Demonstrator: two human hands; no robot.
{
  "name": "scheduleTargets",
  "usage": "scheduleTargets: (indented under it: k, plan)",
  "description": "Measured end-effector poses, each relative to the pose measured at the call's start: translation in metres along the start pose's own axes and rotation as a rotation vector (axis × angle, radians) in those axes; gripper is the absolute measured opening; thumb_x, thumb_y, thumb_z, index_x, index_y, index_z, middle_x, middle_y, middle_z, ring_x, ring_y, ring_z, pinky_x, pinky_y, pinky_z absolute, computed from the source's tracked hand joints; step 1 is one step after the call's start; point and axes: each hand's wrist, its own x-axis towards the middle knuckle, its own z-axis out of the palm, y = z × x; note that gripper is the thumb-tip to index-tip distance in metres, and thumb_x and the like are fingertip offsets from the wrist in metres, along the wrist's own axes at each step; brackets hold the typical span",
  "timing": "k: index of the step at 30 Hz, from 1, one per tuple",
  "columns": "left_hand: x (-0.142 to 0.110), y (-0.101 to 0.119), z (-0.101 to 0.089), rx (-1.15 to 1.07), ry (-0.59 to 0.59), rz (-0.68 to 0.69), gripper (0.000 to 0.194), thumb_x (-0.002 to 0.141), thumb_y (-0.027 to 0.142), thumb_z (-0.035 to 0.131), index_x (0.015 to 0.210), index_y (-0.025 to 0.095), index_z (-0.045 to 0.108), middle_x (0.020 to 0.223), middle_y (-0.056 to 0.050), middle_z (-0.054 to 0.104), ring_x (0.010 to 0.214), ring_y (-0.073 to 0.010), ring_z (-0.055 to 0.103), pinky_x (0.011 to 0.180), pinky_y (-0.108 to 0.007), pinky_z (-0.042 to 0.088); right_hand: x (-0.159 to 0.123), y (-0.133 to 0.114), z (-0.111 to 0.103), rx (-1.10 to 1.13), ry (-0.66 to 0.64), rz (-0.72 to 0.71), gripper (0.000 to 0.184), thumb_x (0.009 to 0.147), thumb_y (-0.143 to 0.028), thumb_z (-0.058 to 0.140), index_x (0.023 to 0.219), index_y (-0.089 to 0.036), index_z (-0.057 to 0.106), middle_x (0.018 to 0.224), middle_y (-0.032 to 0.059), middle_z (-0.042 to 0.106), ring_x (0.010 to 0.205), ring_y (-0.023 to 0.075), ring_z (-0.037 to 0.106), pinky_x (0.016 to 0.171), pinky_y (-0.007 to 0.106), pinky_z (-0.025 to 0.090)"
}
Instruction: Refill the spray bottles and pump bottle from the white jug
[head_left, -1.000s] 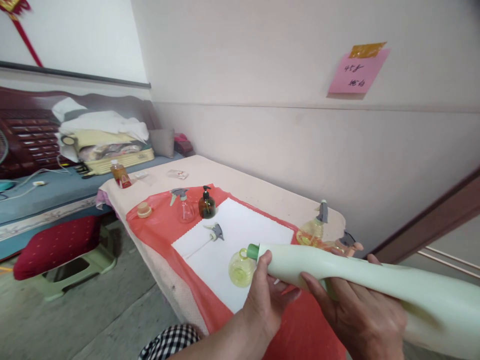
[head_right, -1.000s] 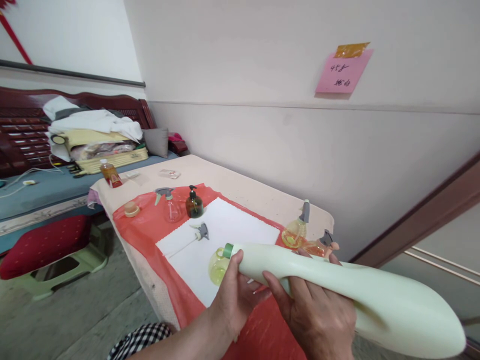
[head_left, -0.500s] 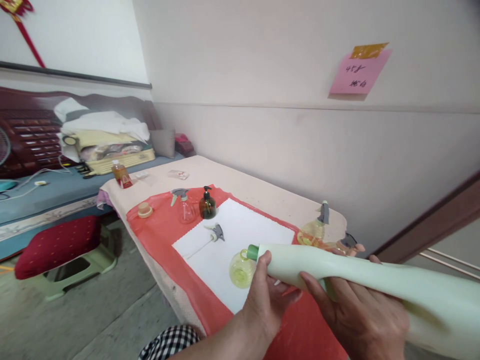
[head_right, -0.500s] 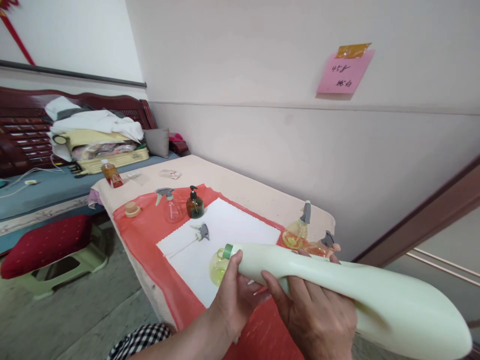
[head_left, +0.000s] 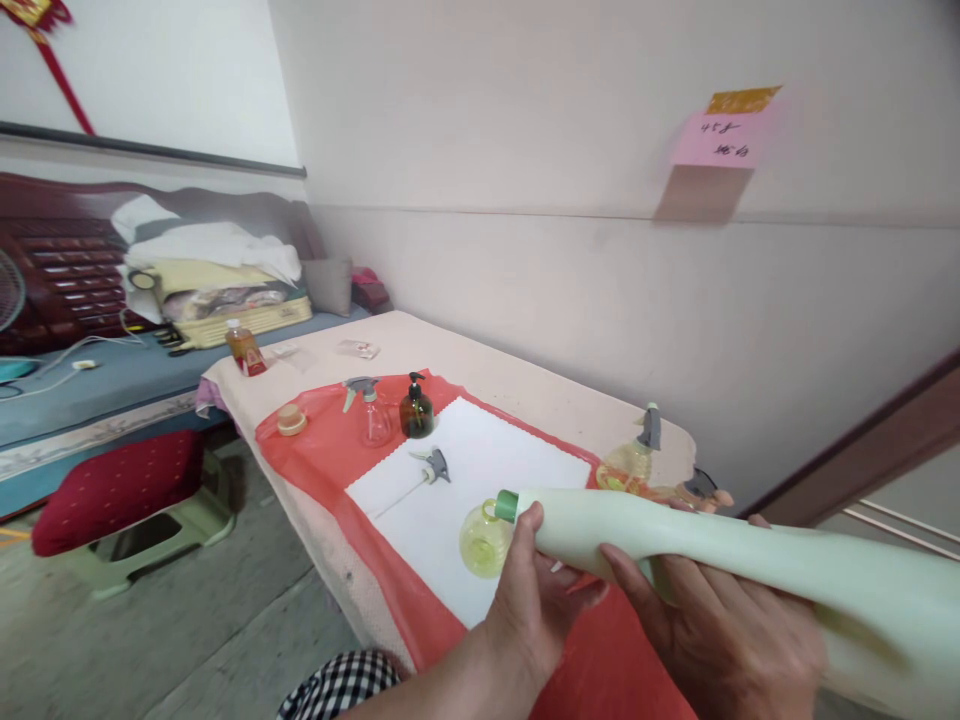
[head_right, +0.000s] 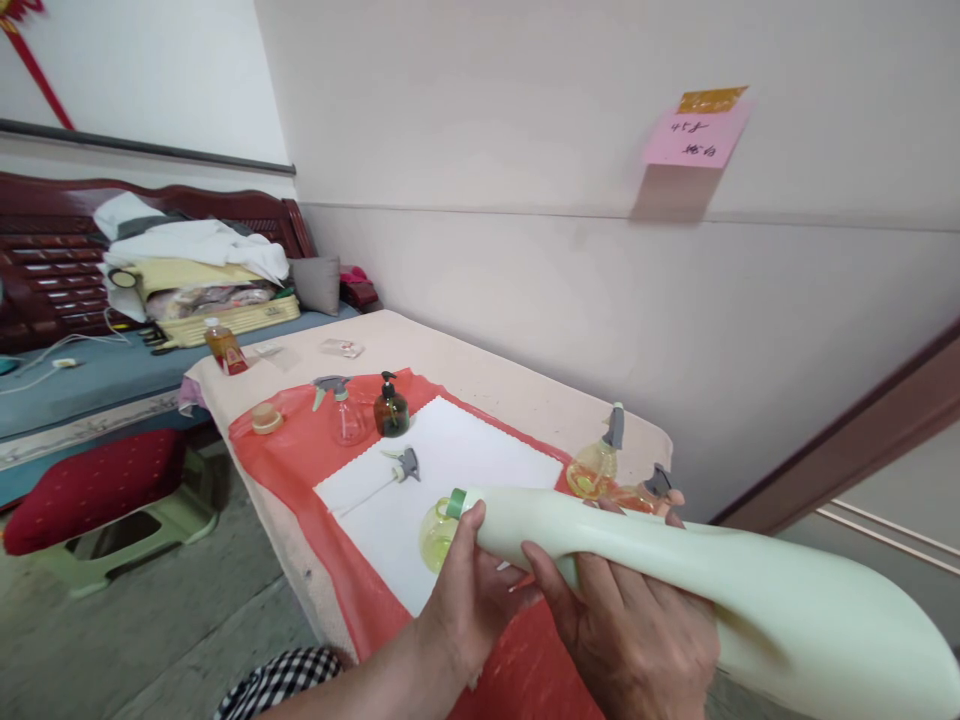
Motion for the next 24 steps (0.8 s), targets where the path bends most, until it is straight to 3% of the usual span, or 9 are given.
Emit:
scheduleTargets:
  k: [14, 18, 24]
  plan:
    - [-0.0001, 0.0026, 0.0024, -0.012, -0.012, -0.013, 0.062, 0.085, 0.054, 0.055, 0.127, 0.009, 0.059, 0.13, -0.018, 0.059, 0.1, -0.0263, 0.06, 0.088, -0.038, 0.047, 0.008, -0.0029, -0.0044, -0.029, 0.003, 0.012, 0.031, 0.083, -0.045, 0.068, 0.067, -0.019, 0.063, 0.053, 0.0015, 0.059, 0.053, 0.0213, 0.055, 0.065, 0.037, 0.042]
    - [-0.002, 0.0018, 0.0032, -0.011, -0.029, -0.007, 0.062, 0.086, 0.053, 0.054, 0.129, 0.009, 0.058, 0.13, -0.018, 0.058, 0.098, -0.0255, 0.061, 0.088, -0.038, 0.047, 0.0084, -0.0026, -0.0048, -0.029, 0.0, 0.007, 0.03, 0.082, -0.046, 0.069, 0.069, -0.019, 0.064, 0.053, 0.0011, 0.059, 0.053, 0.0216, 0.056, 0.074, 0.04, 0.045]
    - [-0.0012, 0.0009, 0.0013, -0.007, -0.025, -0.013, 0.061, 0.086, 0.055, 0.054, 0.126, 0.009, 0.06, 0.127, -0.017, 0.06, 0.097, -0.025, 0.061, 0.087, -0.038, 0.046, 0.0102, -0.0038, -0.0057, -0.019, 0.012, 0.005, 0.032, 0.082, -0.046, 0.069, 0.064, -0.02, 0.062, 0.051, 0.001, 0.058, 0.05, 0.0216, 0.054, 0.069, 0.039, 0.044]
